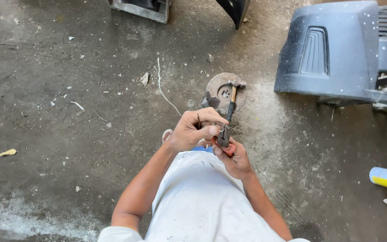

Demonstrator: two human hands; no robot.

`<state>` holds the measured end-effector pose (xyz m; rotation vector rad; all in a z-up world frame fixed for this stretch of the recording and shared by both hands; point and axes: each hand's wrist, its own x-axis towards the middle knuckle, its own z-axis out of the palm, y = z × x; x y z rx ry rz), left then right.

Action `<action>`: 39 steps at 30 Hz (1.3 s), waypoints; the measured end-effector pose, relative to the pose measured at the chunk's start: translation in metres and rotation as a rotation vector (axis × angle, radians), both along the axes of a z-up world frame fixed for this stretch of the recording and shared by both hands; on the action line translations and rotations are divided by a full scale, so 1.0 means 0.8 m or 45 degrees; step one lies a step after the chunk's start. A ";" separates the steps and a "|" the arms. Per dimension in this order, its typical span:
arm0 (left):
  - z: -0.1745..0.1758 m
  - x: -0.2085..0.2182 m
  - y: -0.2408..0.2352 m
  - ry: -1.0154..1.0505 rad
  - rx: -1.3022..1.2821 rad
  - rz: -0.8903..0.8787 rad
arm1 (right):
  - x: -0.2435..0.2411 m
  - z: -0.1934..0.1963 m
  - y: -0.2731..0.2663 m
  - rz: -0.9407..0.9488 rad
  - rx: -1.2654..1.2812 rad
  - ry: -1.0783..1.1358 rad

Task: The person uses a hammer and pliers to work on a metal wire attached to a circular metal object on the ground. They then use pliers to bend and shape the wire. Finally, they walk over to a black car bumper and use the pliers to adjust a part of it.

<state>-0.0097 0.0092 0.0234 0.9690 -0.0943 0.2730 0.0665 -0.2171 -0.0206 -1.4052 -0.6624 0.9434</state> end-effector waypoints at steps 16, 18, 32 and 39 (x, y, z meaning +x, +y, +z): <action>0.006 0.007 -0.010 0.078 0.091 0.016 | 0.001 0.029 0.010 -0.062 -0.024 -0.030; 0.014 0.008 -0.009 0.056 0.144 0.010 | 0.001 0.035 0.013 -0.064 0.073 0.018; 0.028 0.012 -0.005 0.100 0.493 0.222 | 0.012 0.033 0.006 0.020 0.037 0.067; 0.061 0.010 0.020 0.054 1.011 0.187 | 0.031 0.055 -0.004 0.164 -0.139 0.001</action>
